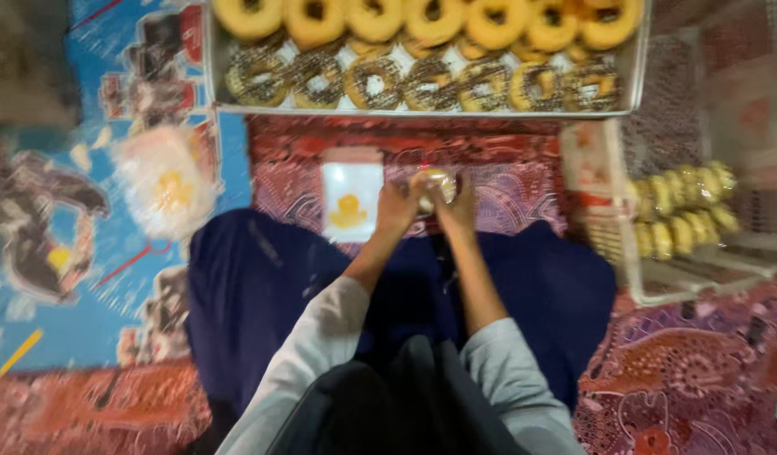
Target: The person sits on a patterned mat and repeatedly picks donuts from a metal tray, places them into small clear plastic bags, and sets the filled bags into a nearby plastic basket. The tray contains both plain and chocolate-sprinkled donuts.
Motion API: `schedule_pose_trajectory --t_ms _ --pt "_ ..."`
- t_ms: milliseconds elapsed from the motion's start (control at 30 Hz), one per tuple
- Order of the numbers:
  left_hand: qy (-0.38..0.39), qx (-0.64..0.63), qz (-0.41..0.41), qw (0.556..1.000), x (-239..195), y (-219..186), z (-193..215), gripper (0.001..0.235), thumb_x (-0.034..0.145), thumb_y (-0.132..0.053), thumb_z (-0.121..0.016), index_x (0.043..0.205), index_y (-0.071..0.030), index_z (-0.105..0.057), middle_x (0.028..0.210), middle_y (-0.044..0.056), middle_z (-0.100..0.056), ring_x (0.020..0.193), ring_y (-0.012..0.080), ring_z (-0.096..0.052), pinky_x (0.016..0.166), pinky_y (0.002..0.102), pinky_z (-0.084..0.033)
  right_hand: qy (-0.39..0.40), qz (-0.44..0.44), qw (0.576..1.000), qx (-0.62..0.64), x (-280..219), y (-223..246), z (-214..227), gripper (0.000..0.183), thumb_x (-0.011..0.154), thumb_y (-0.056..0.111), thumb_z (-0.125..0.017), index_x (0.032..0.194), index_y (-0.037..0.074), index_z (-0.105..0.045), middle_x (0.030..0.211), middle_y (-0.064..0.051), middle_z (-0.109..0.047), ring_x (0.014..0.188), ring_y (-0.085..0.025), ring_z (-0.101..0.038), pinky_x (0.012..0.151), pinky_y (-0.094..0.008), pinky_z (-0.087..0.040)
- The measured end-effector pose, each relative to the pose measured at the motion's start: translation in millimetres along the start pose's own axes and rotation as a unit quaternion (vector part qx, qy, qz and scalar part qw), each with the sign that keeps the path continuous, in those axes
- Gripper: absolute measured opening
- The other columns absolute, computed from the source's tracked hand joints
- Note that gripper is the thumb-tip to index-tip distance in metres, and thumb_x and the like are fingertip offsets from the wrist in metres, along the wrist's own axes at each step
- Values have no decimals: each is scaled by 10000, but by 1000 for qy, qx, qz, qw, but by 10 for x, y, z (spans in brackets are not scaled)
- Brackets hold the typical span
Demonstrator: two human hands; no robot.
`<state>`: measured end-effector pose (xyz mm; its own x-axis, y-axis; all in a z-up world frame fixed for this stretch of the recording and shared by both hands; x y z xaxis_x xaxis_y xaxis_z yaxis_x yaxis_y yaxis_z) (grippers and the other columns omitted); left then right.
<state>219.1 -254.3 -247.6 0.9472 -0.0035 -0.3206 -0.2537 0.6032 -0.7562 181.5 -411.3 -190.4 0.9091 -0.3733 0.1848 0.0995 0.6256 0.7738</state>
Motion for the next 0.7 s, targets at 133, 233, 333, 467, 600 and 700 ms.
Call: schedule_pose_trajectory --t_ms 133,233,333,467,600,700 --pt "15 -112 -29 993 -240 -164 -140 602 977 -520 -600 1188 43 -639 1126 270 -654 1087 406 -610 969 499 -466 163 -415 845 295 -177 -363 -84 598 932 359 -747 1401 21 -592 1188 -204 -668 1021 -324 -566 837 -451 -389" --pt "41 -227 -141 963 -534 -754 -151 535 1035 -445 -553 1273 33 -575 1189 248 -612 1137 364 -598 1016 463 -465 199 -250 871 373 122 -130 574 586 922 289 -751 1425 59 -558 1306 -79 -654 1232 -205 -612 1035 -353 -495" --pt "102 -266 -225 932 -658 -1201 -78 527 1022 -363 -597 1366 27 -511 1263 234 -576 1205 359 -578 1062 452 -448 175 -254 864 397 404 -131 1458 691 820 156 -780 1449 101 -500 1289 -48 -643 1204 -200 -627 1013 -385 -543" --pt "0 -36 -244 969 -105 -925 540 489 930 -254 -714 1326 -13 -559 1276 239 -603 1190 396 -572 1027 450 -467 38 -153 897 413 967 -284 2748 640 996 114 -770 1540 -39 -471 1370 -178 -607 1282 -290 -664 1149 -433 -582" --pt "-18 254 -192 948 467 17 958 733 836 -193 -774 1388 131 -418 1380 391 -461 1313 546 -464 980 539 -452 -124 -117 983 64 1381 -846 3351 861 992 224 -864 1580 -19 -284 1523 -253 -496 1407 -384 -544 1179 -523 -442" --pt "55 278 -114 952 546 573 936 738 716 -55 -709 1410 -13 -462 1507 317 -414 1217 449 -561 975 472 -499 -47 -127 968 -213 1421 -1238 3024 926 982 347 -822 1601 -50 -260 1544 -335 -407 1426 -480 -419 1189 -579 -361"
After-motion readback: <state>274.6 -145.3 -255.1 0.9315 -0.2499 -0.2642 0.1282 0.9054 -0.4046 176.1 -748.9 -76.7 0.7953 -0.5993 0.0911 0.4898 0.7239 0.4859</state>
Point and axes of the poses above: each hand's wrist, its own x-axis towards the middle knuckle, its own z-axis out of the back of the hand, y = z × x, the point moved 6 cm from there along x, towards the middle knuckle
